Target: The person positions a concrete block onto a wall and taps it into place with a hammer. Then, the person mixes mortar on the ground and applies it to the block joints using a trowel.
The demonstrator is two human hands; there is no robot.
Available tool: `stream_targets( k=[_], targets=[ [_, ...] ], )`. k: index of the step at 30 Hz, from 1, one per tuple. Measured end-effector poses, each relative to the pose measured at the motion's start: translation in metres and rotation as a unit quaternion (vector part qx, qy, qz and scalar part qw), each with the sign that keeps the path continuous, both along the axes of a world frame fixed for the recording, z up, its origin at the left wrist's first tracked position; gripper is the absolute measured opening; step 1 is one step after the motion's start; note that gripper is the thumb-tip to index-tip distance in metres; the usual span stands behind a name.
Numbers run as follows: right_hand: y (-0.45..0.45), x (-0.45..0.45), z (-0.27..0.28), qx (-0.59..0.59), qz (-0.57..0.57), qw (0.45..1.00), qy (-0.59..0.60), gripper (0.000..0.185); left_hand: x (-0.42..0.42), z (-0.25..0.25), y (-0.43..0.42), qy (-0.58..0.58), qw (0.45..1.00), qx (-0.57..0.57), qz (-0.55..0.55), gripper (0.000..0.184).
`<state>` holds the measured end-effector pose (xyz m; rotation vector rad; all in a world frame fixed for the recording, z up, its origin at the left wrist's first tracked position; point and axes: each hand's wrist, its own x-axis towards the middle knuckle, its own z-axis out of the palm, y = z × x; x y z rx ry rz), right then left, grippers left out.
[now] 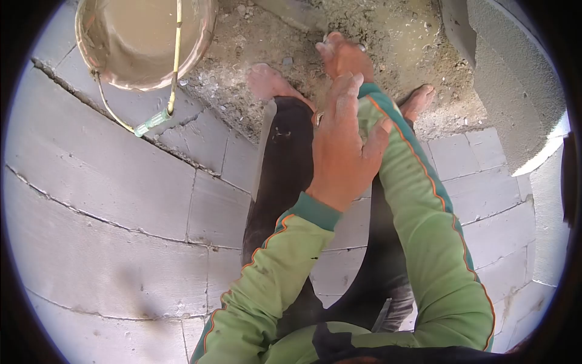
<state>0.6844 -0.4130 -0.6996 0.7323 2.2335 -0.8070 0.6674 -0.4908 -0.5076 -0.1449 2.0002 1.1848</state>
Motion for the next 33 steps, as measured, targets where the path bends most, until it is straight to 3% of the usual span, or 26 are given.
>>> stream_targets(
  k=[4, 6, 8, 9, 11, 12, 14, 17, 19, 21, 23, 24, 26, 27, 28, 30, 33],
  targets=[
    [0.068, 0.041, -0.003, -0.060, -0.109, 0.990, 0.071, 0.043, 0.005, -0.004, -0.002, 0.008, 1.000, -0.015, -0.007, 0.070],
    [0.090, 0.084, 0.006, -0.118, -0.257, 0.956, -0.081, 0.044, 0.004, -0.002, 0.002, -0.009, 1.000, -0.009, -0.014, 0.071],
    [0.107, 0.106, 0.039, -0.247, -0.474, 0.835, -0.133, 0.044, 0.003, 0.001, 0.001, -0.027, 0.999, -0.013, -0.030, 0.071],
    [0.105, 0.102, 0.052, -0.228, -0.502, 0.828, -0.100, 0.047, 0.002, 0.001, 0.001, -0.024, 0.999, 0.010, -0.023, 0.070],
    [0.113, 0.100, 0.030, -0.375, -0.616, 0.692, -0.035, 0.045, 0.006, 0.007, 0.004, -0.030, 0.999, 0.043, -0.015, 0.069],
    [0.108, 0.083, 0.014, -0.379, -0.672, 0.635, -0.019, 0.043, 0.006, 0.009, 0.004, -0.044, 0.998, 0.039, -0.021, 0.068],
    [0.081, 0.050, -0.027, -0.401, -0.605, 0.688, 0.009, 0.047, 0.006, 0.010, 0.006, -0.069, 0.996, 0.043, -0.029, 0.066],
    [0.024, 0.031, -0.024, -0.247, -0.432, 0.865, -0.066, 0.048, 0.005, 0.011, 0.009, -0.069, 0.997, 0.027, -0.021, 0.065],
    [0.035, 0.088, -0.039, -0.165, -0.235, 0.952, -0.110, 0.048, 0.002, 0.013, 0.008, -0.085, 0.995, 0.034, -0.026, 0.064],
    [0.053, 0.118, 0.006, -0.256, -0.364, 0.890, -0.097, 0.039, -0.002, 0.015, 0.011, -0.090, 0.995, 0.038, -0.030, 0.064],
    [0.071, 0.158, 0.026, -0.401, -0.491, 0.773, 0.007, 0.033, 0.001, 0.015, 0.009, -0.088, 0.995, 0.026, -0.038, 0.063],
    [0.087, 0.216, -0.003, -0.400, -0.398, 0.823, 0.068, 0.032, 0.004, 0.014, 0.006, -0.081, 0.996, 0.018, -0.045, 0.063],
    [0.112, 0.230, -0.002, -0.276, -0.115, 0.954, 0.034, 0.035, 0.009, 0.012, 0.006, -0.066, 0.996, 0.019, -0.063, 0.064],
    [0.125, 0.200, 0.026, -0.140, 0.072, 0.985, -0.068, 0.039, 0.010, 0.011, 0.006, -0.076, 0.994, 0.019, -0.073, 0.064],
    [0.114, 0.167, 0.057, -0.127, -0.060, 0.981, -0.135, 0.042, 0.010, 0.010, 0.002, -0.084, 0.993, 0.019, -0.082, 0.064],
    [0.121, 0.174, 0.054, -0.123, -0.055, 0.987, -0.084, 0.039, 0.008, 0.009, -0.001, -0.094, 0.991, 0.014, -0.096, 0.065],
    [0.135, 0.150, 0.056, -0.035, 0.172, 0.972, -0.154, 0.039, 0.008, 0.008, 0.000, -0.082, 0.991, 0.005, -0.110, 0.065]
  ],
)
